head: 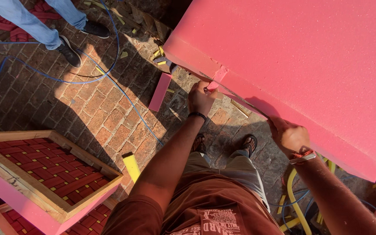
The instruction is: The person fits a pink foam strip against the edge of a large foam sheet on a workbench, then uses a long saw blade to mark and cut the foam along the joint, pressing the sheet steady with one hand. They reposition the strip, continue cutting, and finally lift and turn the trimmed foam sheet on the bench.
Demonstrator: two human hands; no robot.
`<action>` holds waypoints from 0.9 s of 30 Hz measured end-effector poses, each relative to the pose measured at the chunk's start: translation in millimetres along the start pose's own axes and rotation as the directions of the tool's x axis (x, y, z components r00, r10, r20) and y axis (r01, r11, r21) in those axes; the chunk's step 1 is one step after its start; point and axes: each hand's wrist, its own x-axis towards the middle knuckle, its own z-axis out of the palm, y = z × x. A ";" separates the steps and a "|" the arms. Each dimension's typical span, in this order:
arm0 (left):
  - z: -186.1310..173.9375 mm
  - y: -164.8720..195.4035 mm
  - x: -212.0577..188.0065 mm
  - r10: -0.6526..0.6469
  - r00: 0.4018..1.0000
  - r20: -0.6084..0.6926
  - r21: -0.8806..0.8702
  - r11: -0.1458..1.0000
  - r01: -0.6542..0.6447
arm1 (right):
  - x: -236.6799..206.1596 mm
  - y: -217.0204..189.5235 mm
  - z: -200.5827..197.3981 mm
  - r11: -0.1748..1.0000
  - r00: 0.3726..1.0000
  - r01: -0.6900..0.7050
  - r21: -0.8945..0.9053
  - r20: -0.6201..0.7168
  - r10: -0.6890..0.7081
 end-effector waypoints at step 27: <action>-25.7 -2.3 -8.2 0.111 0.994 -0.023 -0.036 0.993 -0.111 | 8.7 -10.6 12.5 0.902 0.659 -0.350 -0.251 0.618 0.428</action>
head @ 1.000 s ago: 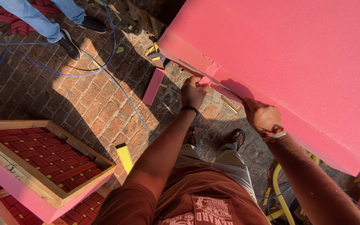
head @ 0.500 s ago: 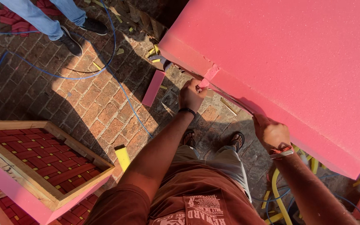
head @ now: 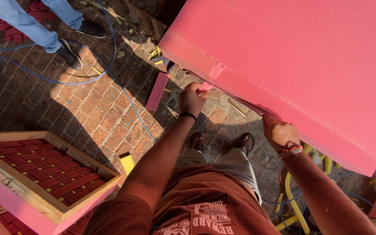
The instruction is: The person fits a pink foam strip against the edge of a large foam sheet on a workbench, then uses a long saw blade to mark and cut the foam along the joint, pressing the sheet steady with one hand. They reposition the strip, continue cutting, and finally lift and turn the trimmed foam sheet on the bench.
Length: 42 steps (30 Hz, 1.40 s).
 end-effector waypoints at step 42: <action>-17.6 7.7 51.7 0.334 0.827 0.452 0.390 0.760 -0.520 | 24.6 -50.3 65.3 -0.663 0.995 0.098 0.742 -0.086 0.051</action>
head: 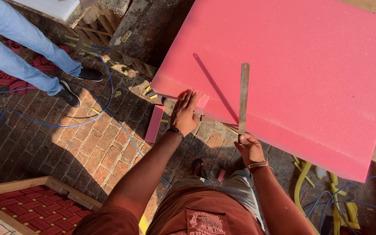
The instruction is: The person fits a pink foam strip against the edge of a large foam sheet on a workbench, then uses a long saw blade to mark and cut the foam along the joint, pressing the sheet steady with one hand. They reposition the strip, continue cutting, and finally lift and turn the trimmed foam sheet on the bench.
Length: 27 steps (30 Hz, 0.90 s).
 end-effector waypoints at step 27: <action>-271.5 120.8 414.0 0.425 0.747 -0.511 0.101 0.893 -0.439 | 160.3 -362.8 162.0 0.493 0.535 0.826 -0.272 0.103 -0.839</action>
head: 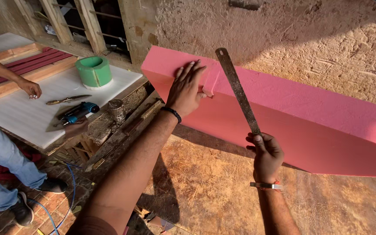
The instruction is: The person fits a pink foam strip against the edge of a large foam sheet on a workbench, then uses a long saw blade to mark and cut the foam along the joint, pressing the sheet steady with one hand. They reposition the strip, continue cutting, and finally lift and turn the trimmed foam sheet on the bench.
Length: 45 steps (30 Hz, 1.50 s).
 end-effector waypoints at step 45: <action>64.6 -24.2 158.1 0.361 0.908 -0.212 -0.030 0.927 -0.375 | 225.9 -69.4 138.0 0.688 0.968 0.234 -0.687 0.101 -0.228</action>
